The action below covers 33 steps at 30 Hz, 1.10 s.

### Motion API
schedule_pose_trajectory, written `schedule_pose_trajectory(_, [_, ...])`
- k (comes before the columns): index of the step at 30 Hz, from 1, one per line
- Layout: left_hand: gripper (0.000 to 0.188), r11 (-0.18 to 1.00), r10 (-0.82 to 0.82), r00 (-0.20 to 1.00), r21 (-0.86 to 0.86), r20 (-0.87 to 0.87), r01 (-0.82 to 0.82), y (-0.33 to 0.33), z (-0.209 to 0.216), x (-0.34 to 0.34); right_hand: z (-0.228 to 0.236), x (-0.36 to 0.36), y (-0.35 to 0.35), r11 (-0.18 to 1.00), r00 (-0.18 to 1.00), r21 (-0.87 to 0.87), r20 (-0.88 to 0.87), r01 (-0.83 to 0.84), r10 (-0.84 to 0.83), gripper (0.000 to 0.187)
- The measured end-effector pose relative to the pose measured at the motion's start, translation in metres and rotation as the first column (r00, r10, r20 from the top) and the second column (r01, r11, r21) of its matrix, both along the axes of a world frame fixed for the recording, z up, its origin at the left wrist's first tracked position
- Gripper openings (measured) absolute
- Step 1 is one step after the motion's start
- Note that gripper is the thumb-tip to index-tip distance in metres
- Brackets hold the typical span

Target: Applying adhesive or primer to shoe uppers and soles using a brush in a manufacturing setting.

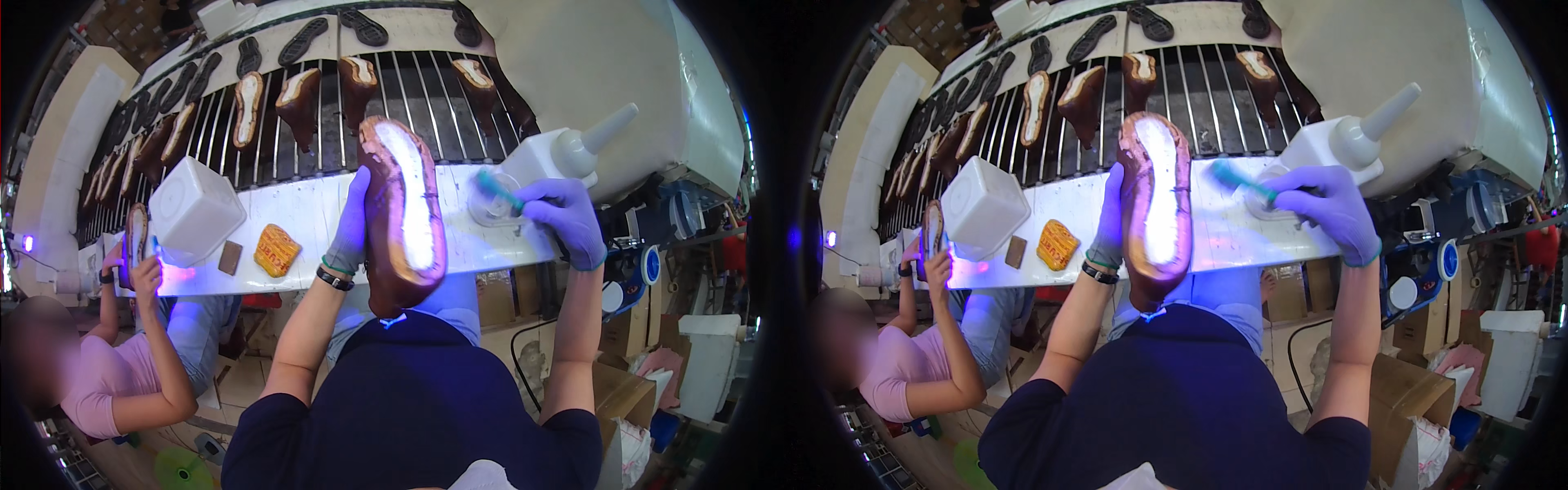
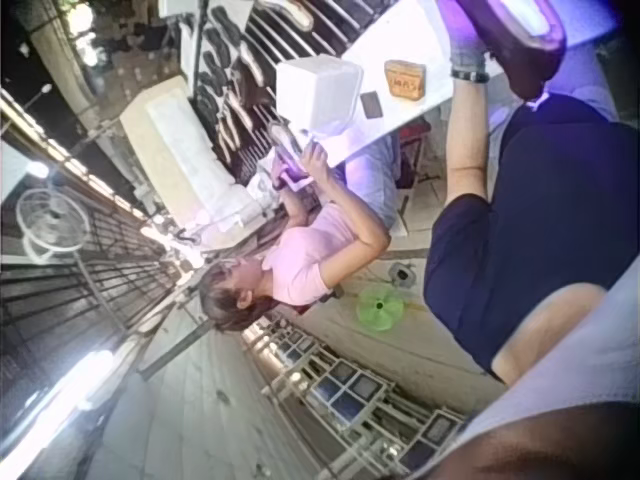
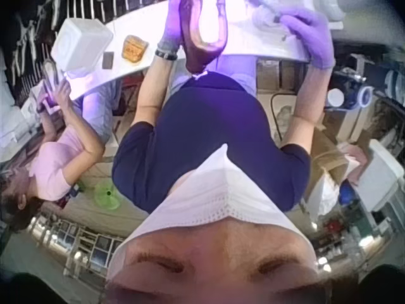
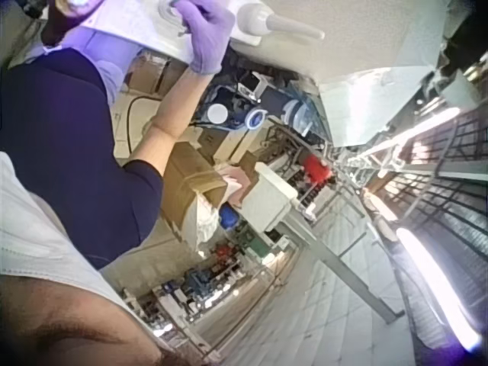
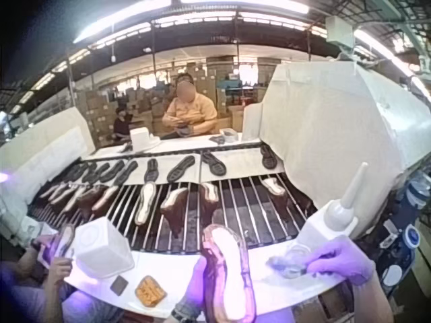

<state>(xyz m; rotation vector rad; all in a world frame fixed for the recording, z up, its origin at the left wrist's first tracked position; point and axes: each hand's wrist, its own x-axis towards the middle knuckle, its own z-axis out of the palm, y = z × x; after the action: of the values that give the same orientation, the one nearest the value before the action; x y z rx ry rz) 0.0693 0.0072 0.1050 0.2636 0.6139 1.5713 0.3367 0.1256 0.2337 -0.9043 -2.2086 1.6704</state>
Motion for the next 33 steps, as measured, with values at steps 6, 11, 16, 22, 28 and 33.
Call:
schedule_pose_trajectory(6, [0.053,0.931,-0.225,0.973,0.302,0.042,0.203,-0.033,-0.004,-0.010,-0.074,0.049,0.013,0.591,0.795,0.792,0.256,0.155,-0.551,0.019])
schedule_pose_trajectory(11, [0.053,0.935,-0.204,0.975,0.314,0.090,0.167,-0.036,-0.003,-0.001,-0.122,0.043,0.009,0.516,0.718,0.856,0.368,-0.015,-0.591,0.011])
schedule_pose_trajectory(16, [0.053,0.916,-0.258,0.952,0.356,0.165,0.186,-0.033,-0.005,-0.006,-0.145,0.019,0.003,0.501,0.551,0.816,0.570,-0.290,-0.609,0.017])
schedule_pose_trajectory(22, [0.053,0.874,-0.319,0.927,0.440,0.198,0.207,-0.009,0.000,0.000,-0.094,-0.018,-0.049,0.702,0.986,0.705,0.024,0.100,-0.164,0.050])
schedule_pose_trajectory(28, [0.053,0.880,-0.335,0.898,0.435,0.286,0.190,-0.026,-0.005,-0.004,-0.100,-0.042,-0.070,0.792,0.994,0.602,-0.026,0.104,-0.110,0.049])
schedule_pose_trajectory(33, [0.053,0.887,-0.338,0.870,0.430,0.359,0.167,-0.025,-0.004,-0.005,-0.105,-0.041,-0.077,0.855,0.988,0.496,-0.066,0.153,-0.138,0.054])
